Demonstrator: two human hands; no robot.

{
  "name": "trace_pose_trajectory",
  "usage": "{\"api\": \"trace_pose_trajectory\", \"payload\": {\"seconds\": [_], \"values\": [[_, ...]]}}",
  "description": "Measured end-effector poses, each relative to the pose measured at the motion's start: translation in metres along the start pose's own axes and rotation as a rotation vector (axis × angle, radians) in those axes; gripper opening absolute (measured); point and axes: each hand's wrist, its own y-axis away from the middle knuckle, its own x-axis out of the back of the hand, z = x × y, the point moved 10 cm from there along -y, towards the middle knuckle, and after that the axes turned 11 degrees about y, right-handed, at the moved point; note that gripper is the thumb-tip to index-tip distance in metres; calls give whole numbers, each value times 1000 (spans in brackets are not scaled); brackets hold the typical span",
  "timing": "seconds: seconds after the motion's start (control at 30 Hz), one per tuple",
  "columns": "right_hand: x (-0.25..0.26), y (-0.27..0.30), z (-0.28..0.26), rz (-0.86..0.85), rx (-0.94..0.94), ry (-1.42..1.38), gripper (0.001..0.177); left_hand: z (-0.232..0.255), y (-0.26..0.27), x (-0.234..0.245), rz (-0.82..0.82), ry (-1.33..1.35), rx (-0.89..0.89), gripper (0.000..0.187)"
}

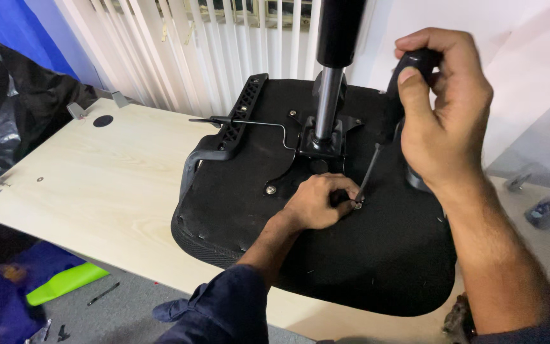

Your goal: The person uses a screwdriver to tighten screws on the underside of an office chair seat, securing the seat to the gas lift mechanism.

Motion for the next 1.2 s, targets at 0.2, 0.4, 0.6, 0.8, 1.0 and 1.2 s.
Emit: {"api": "trace_pose_trajectory", "payload": {"seconds": [0.2,0.4,0.6,0.8,1.0,1.2], "values": [[-11,-8,0,-38,-83,-183,27,4,1,2,20,-29,-26,21],[-22,-10,-5,-62,-15,-94,17,-3,-1,0,-15,-5,50,20],[-22,-14,-8,-19,7,-116,18,7,1,3,34,31,-23,14],[-31,-21,-4,-43,-39,-36,19,9,1,1,-5,19,-69,9],[-35,-25,-2,-73,-37,-97,18,3,-1,0,-21,-10,-89,11],[-37,-25,4,-89,-79,-238,20,4,-3,3,-10,38,-50,12]]}}
